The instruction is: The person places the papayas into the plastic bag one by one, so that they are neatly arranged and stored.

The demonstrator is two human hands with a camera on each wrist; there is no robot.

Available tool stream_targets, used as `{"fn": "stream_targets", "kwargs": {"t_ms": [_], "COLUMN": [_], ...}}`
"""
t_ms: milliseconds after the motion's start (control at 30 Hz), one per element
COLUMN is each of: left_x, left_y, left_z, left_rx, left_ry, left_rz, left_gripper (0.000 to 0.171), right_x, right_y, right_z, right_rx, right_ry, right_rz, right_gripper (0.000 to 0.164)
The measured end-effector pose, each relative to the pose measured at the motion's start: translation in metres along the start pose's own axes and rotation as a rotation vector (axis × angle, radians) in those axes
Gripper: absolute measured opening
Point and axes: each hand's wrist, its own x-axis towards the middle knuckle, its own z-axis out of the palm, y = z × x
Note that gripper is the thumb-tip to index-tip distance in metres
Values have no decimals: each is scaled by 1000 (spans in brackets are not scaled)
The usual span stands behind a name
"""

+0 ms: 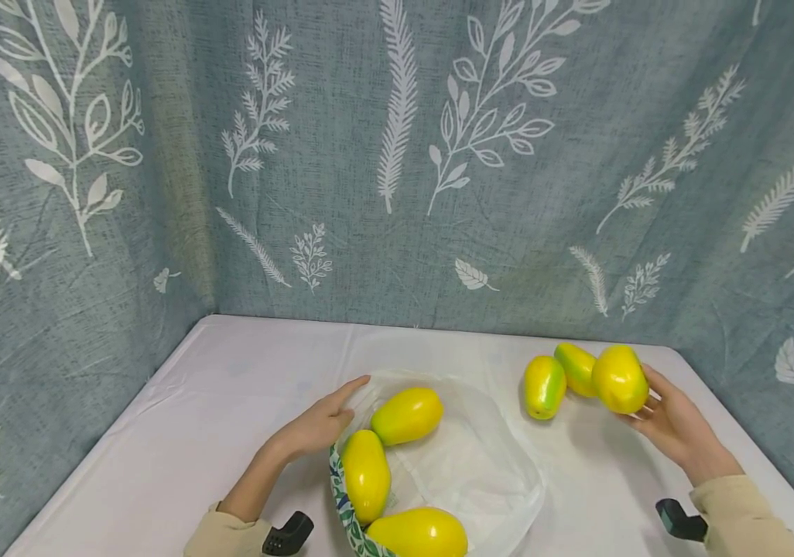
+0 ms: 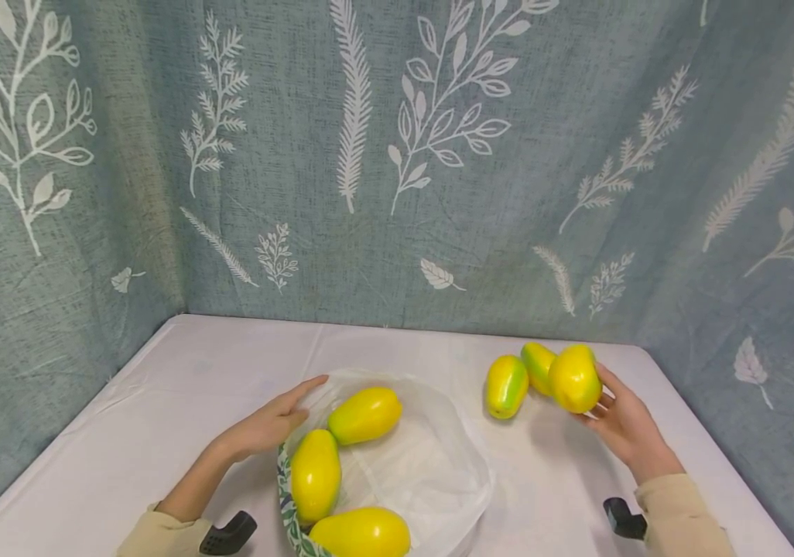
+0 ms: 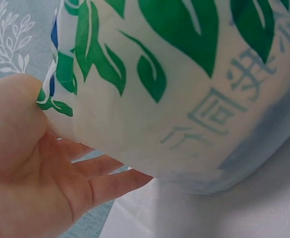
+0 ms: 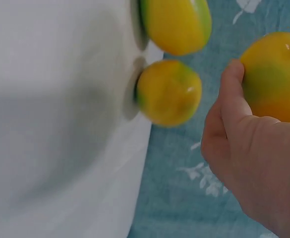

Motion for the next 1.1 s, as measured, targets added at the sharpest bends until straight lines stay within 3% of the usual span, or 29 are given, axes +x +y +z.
{"fn": "stream_targets", "kwargs": {"t_ms": [333,567,1100], "left_x": [-1,0,-1], "left_y": [2,1,2], "left_z": [-1,-1,-2], "left_rx": [0,4,1], "left_ry": [0,1,-15], "left_rz": [9,16,25], "left_gripper": [53,53,54], "right_x": [-4,-4,-8], "right_y": [14,26,51], "right_z": [47,76,125], "right_rx": [-185,-330,-317], "right_ry": [-44,-40,-123], "right_rz": [-18,-16,22], "right_gripper": [19,39,40]}}
